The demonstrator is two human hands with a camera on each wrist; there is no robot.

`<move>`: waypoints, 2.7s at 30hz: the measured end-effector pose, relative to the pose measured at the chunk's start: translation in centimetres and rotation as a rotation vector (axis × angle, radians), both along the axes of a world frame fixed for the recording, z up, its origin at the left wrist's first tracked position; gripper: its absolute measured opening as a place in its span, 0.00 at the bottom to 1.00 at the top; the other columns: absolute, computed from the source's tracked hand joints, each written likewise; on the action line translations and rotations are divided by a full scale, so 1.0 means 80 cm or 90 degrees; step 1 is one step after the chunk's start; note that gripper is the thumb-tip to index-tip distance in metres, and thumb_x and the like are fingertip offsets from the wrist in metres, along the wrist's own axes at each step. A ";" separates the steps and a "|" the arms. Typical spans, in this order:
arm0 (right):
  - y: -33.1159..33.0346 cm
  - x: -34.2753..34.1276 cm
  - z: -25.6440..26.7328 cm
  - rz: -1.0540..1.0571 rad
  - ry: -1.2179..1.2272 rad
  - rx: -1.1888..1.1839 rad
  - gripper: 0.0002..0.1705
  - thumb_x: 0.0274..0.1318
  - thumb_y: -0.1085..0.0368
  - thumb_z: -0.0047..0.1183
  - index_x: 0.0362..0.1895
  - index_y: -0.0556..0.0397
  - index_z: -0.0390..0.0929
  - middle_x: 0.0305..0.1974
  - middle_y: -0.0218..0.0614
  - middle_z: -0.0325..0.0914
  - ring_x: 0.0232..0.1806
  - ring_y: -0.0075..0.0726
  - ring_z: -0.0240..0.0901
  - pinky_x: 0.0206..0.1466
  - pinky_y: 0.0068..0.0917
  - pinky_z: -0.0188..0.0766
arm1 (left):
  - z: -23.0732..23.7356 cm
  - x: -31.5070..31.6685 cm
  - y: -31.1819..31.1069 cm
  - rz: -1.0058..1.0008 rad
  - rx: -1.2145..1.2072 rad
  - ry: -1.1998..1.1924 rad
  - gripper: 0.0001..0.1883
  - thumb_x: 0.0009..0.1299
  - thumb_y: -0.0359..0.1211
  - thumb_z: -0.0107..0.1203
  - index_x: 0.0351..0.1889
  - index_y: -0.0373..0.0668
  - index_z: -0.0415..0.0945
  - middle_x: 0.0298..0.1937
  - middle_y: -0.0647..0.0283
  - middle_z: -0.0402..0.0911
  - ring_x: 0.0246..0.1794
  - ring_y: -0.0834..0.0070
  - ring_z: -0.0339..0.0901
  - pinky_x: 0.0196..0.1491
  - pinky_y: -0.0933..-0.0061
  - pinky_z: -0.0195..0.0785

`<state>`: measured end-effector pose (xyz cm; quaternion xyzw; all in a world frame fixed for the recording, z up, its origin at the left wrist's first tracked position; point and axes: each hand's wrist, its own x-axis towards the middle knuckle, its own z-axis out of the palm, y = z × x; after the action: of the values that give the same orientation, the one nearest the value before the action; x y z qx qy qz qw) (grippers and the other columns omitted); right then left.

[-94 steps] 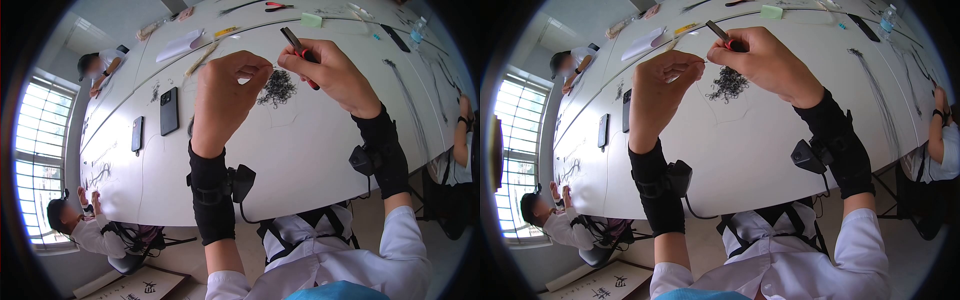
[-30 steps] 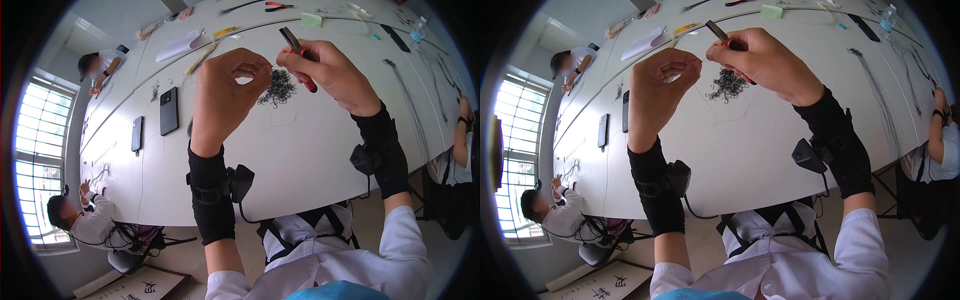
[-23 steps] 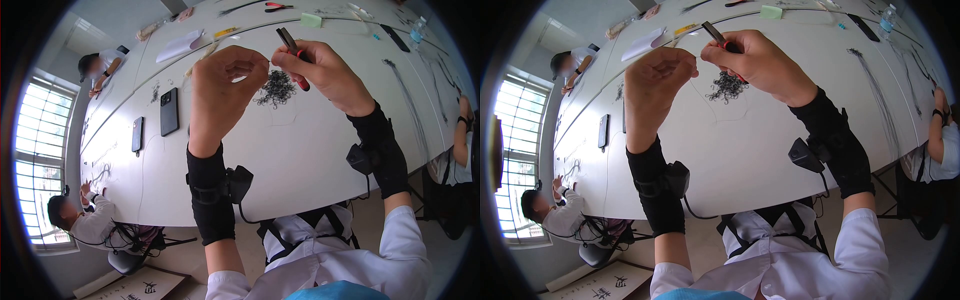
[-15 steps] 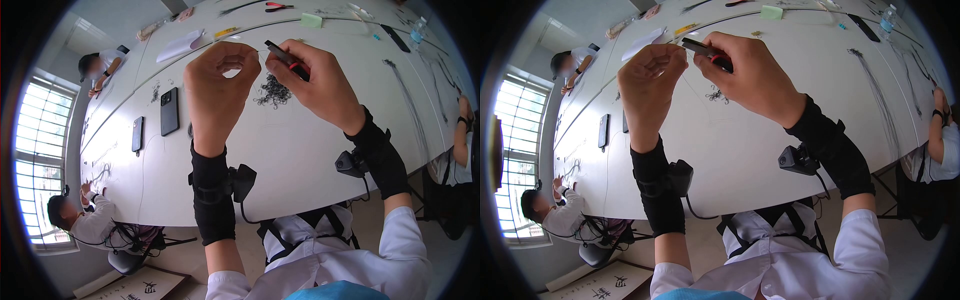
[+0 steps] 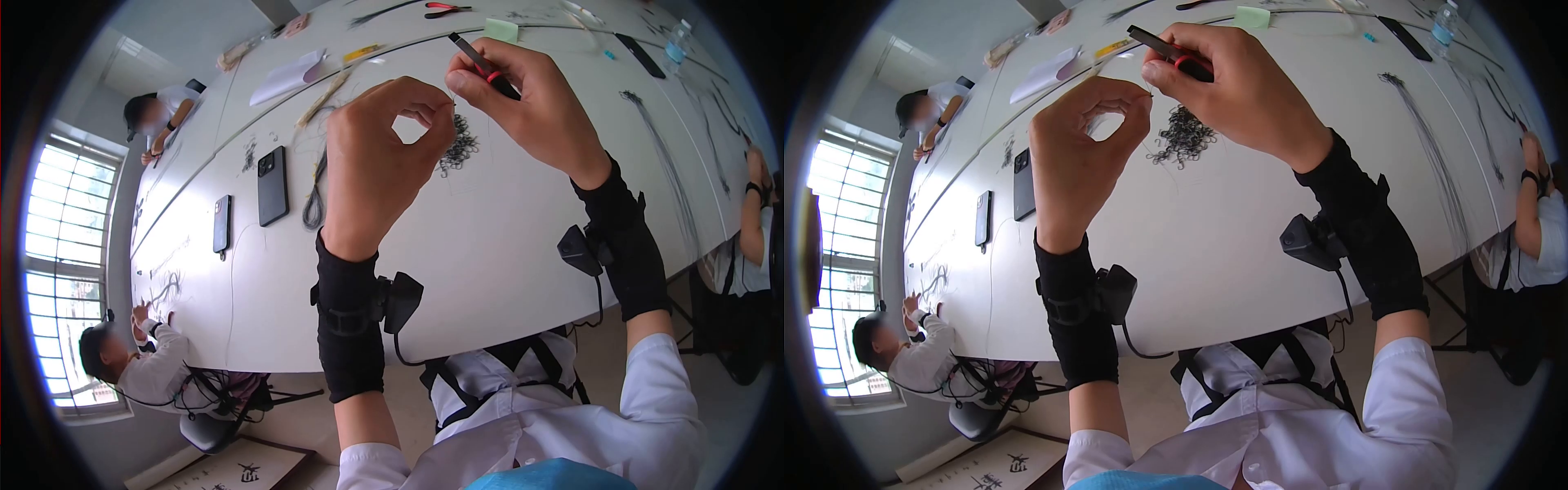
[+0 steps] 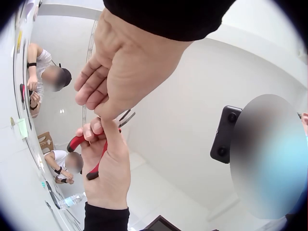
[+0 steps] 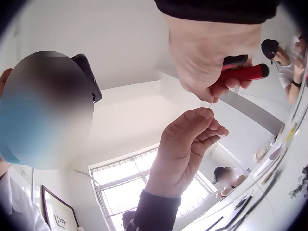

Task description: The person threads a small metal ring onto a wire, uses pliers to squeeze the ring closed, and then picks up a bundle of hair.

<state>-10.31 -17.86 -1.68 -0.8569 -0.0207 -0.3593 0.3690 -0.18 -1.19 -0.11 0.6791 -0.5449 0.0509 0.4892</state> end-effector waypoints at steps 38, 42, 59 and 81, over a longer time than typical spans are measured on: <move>0.018 -0.019 0.026 0.031 0.030 -0.007 0.14 0.67 0.56 0.59 0.39 0.54 0.80 0.26 0.25 0.70 0.28 0.18 0.63 0.36 0.20 0.62 | -0.001 0.012 0.005 0.032 -0.072 0.012 0.06 0.66 0.24 0.66 0.39 0.32 0.83 0.35 0.61 0.87 0.36 0.80 0.83 0.50 0.77 0.76; 0.012 -0.014 0.020 0.024 0.026 0.004 0.13 0.67 0.57 0.59 0.39 0.55 0.80 0.26 0.24 0.71 0.28 0.18 0.64 0.36 0.21 0.63 | 0.001 0.006 0.005 0.015 -0.036 0.000 0.05 0.65 0.23 0.66 0.38 0.33 0.84 0.35 0.63 0.87 0.36 0.80 0.83 0.50 0.78 0.75; 0.011 -0.005 0.009 0.151 0.087 0.323 0.14 0.64 0.54 0.60 0.37 0.52 0.83 0.21 0.20 0.64 0.25 0.15 0.60 0.30 0.18 0.53 | 0.005 0.000 0.006 -0.049 -0.115 0.082 0.05 0.69 0.20 0.61 0.42 0.29 0.81 0.37 0.58 0.86 0.39 0.75 0.84 0.50 0.74 0.77; 0.038 -0.014 0.016 -0.154 -0.187 -0.246 0.11 0.58 0.71 0.64 0.45 0.55 0.79 0.35 0.36 0.80 0.31 0.29 0.79 0.37 0.26 0.77 | -0.006 0.013 -0.007 0.111 -0.193 -0.036 0.03 0.65 0.24 0.65 0.34 0.38 0.82 0.30 0.63 0.87 0.33 0.75 0.86 0.35 0.78 0.75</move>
<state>-11.39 -14.79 -0.42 -0.8464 -0.0395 -0.5107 0.1459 0.89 -1.72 -0.56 0.6408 -0.4834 0.1936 0.5641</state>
